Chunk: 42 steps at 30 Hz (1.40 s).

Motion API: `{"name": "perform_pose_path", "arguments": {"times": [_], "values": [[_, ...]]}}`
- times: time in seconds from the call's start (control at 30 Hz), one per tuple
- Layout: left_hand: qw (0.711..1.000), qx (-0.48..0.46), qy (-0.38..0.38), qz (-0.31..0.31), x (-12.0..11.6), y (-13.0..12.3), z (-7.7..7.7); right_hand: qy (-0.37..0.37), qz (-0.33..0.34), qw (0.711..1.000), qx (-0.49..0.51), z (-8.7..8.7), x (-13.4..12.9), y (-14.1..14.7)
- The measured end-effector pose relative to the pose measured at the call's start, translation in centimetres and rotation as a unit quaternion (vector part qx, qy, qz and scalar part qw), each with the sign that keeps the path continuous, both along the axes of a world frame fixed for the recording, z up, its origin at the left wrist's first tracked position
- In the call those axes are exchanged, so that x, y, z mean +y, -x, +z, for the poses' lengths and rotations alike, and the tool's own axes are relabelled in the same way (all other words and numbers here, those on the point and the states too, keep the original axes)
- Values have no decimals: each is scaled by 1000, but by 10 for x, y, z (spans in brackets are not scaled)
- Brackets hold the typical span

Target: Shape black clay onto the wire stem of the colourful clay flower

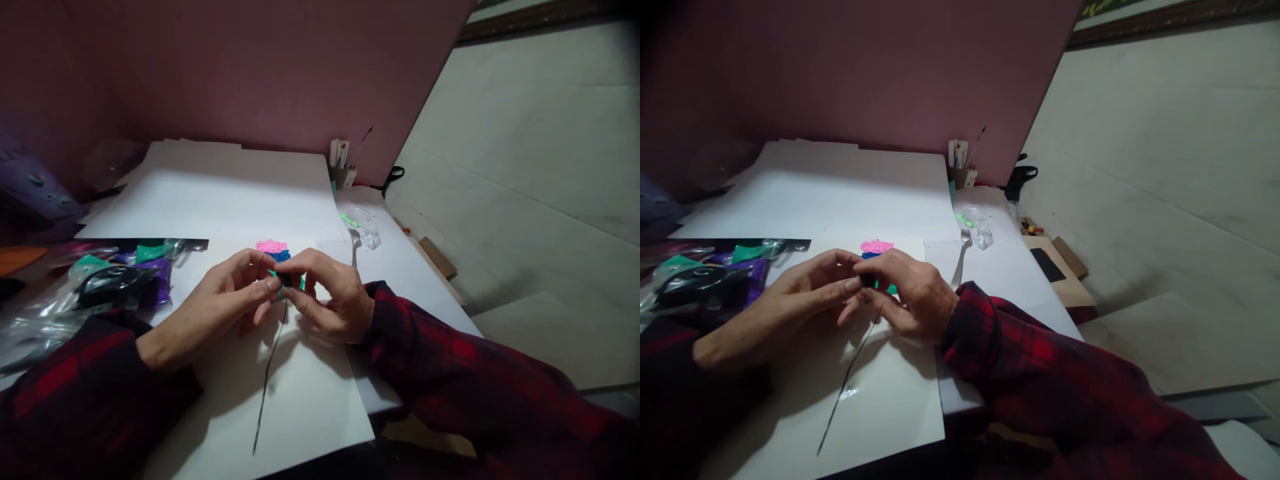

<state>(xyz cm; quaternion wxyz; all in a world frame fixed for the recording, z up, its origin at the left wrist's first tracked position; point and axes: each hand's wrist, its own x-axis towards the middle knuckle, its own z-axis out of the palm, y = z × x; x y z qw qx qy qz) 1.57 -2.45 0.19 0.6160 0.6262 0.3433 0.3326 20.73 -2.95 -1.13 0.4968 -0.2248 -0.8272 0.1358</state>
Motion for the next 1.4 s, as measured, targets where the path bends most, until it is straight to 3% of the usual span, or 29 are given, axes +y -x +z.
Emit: {"name": "perform_pose_path", "arguments": {"times": [0.23,0.47,0.83,1.0,1.17,1.4], "values": [[999,-7,-5,30,0,-1,1,8,-29,998,59,0,-1,-2],[982,-128,135,21,5,1,3,25,-39,997,69,-1,-1,-2],[983,-144,113,24,6,3,3,4,8,1000,20,-1,1,-3],[988,-134,78,15,6,3,1,9,16,1000,15,-1,0,-3],[993,-117,24,10,7,3,-4,-21,4,998,-52,2,-1,-2],[991,-125,51,15,5,1,1,-11,-57,997,40,-2,2,-5]]}}
